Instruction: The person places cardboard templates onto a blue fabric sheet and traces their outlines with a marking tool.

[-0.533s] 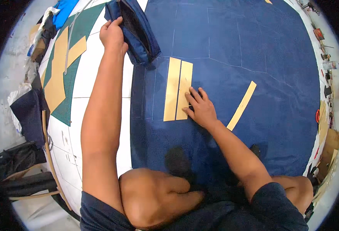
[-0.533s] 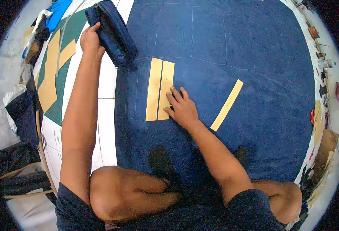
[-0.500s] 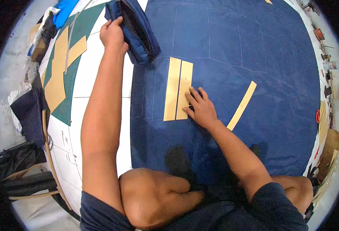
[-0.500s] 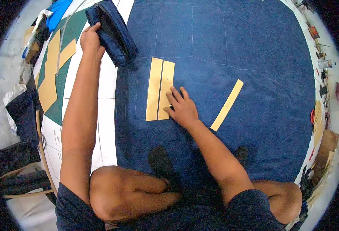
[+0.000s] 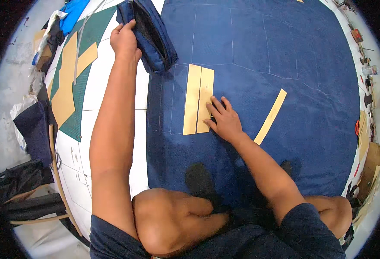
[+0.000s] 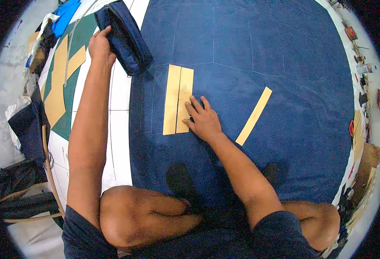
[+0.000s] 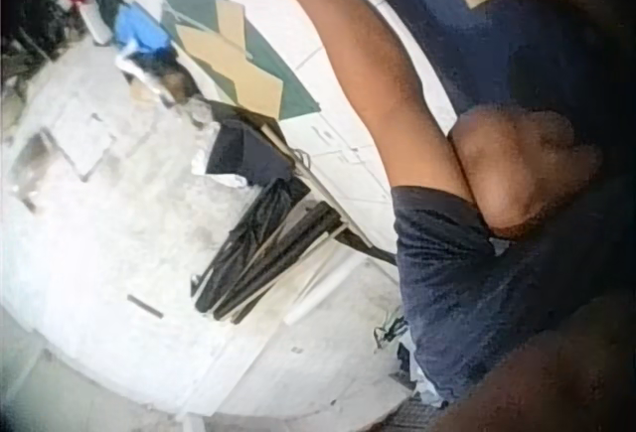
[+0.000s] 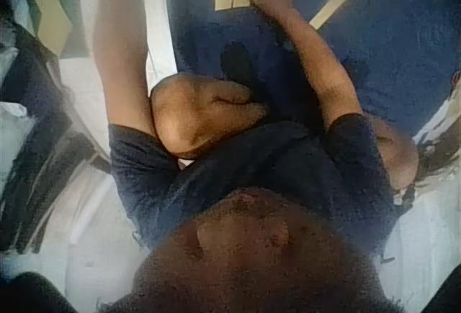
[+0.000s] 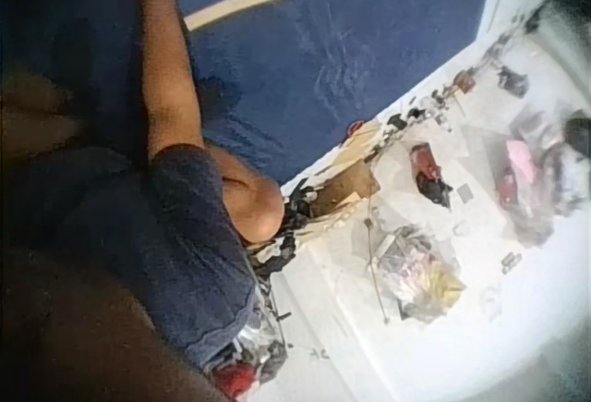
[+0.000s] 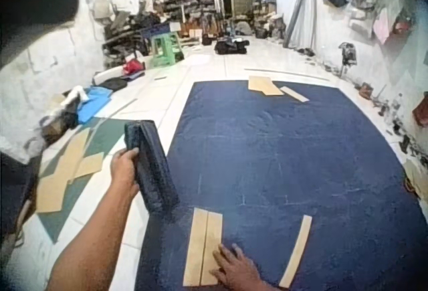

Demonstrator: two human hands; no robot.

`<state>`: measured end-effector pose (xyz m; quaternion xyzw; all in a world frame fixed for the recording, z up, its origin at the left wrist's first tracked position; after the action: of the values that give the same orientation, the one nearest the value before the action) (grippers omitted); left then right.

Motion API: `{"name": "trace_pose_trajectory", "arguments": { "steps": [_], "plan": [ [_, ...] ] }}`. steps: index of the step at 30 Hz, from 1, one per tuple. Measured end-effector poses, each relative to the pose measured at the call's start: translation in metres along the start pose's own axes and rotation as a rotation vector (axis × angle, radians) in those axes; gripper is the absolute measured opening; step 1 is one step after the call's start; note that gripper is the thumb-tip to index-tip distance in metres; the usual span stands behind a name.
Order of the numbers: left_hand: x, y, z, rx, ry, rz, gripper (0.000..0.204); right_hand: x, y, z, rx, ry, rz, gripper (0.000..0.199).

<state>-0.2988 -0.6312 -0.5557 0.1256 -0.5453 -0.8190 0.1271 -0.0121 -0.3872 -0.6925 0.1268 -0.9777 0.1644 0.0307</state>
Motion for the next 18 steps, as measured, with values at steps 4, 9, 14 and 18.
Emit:
{"name": "trace_pose_trajectory", "arguments": {
  "steps": [4, 9, 14, 18],
  "plan": [
    [0.008, -0.003, -0.005, 0.006, -0.029, -0.005, 0.052, 0.001, -0.004, -0.004, 0.018, -0.010, 0.019, 0.056],
    [0.006, -0.003, -0.002, -0.028, -0.058, -0.014, 0.051, 0.000, -0.003, -0.002, 0.023, -0.007, 0.027, 0.056],
    [-0.011, 0.000, 0.007, -0.003, -0.011, 0.009, 0.051, 0.000, -0.001, -0.002, 0.030, -0.001, 0.029, 0.055],
    [-0.018, 0.005, 0.011, 0.023, 0.030, 0.022, 0.051, 0.000, -0.001, -0.003, 0.011, 0.012, 0.017, 0.055]
  ]
}}
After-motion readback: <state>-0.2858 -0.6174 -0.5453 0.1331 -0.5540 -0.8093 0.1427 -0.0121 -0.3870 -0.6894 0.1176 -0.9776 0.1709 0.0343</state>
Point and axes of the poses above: each hand's wrist, its own x-axis towards the middle knuckle, its own z-axis out of the palm, y = z × x, the point moved 4 cm from there along x, towards the middle knuckle, and after that the axes turned 4 degrees about -x, right-handed, at the moved point
